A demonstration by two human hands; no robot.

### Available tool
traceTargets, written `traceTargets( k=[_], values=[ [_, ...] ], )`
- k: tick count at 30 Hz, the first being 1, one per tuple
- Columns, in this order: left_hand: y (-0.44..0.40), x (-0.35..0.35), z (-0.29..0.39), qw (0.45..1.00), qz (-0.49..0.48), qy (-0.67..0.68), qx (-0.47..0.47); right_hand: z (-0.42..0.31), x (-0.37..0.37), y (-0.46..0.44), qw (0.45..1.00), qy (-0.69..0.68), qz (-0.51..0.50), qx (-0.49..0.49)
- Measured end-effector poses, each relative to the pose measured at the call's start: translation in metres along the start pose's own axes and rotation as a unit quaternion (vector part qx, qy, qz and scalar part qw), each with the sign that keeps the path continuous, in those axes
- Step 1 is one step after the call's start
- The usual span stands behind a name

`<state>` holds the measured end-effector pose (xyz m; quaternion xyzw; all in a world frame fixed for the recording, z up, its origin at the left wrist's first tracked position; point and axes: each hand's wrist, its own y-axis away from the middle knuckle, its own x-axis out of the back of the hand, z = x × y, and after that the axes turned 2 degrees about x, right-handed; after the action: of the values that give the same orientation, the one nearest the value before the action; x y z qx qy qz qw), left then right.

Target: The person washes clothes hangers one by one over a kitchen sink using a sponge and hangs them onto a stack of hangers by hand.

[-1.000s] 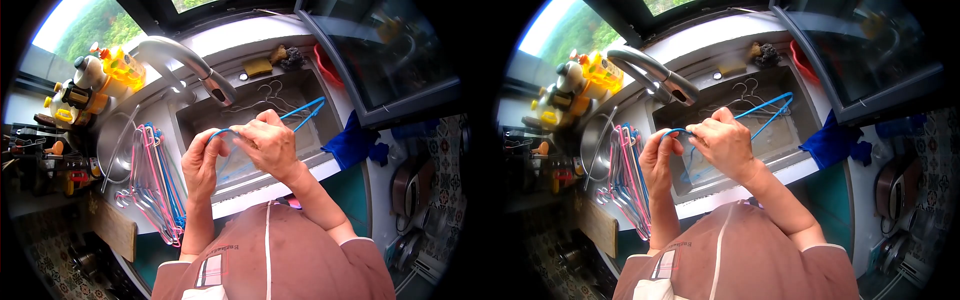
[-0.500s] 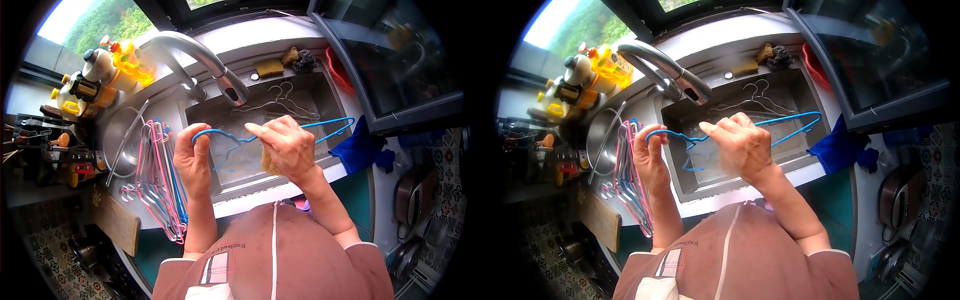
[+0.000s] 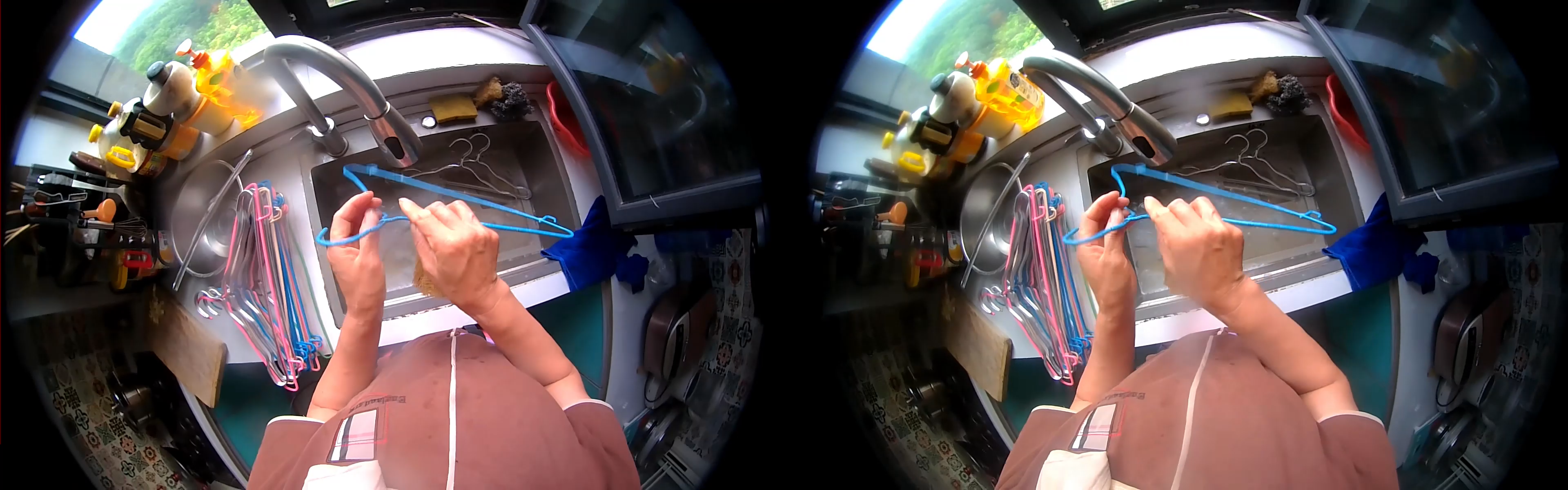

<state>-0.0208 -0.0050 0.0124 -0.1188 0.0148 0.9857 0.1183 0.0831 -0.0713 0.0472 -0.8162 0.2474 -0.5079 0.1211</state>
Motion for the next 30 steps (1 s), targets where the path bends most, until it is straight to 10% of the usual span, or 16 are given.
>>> traceTargets(
  k=[12,30],
  values=[
    [0.02,-0.003,-0.002,0.984,-0.01,0.019,-0.175,-0.002,0.006,-0.008,0.994,-0.077,0.052,0.05],
    [0.021,0.002,-0.001,0.971,0.003,-0.127,-0.2,-0.005,0.005,-0.002,0.988,-0.142,0.036,0.049]
  ],
)
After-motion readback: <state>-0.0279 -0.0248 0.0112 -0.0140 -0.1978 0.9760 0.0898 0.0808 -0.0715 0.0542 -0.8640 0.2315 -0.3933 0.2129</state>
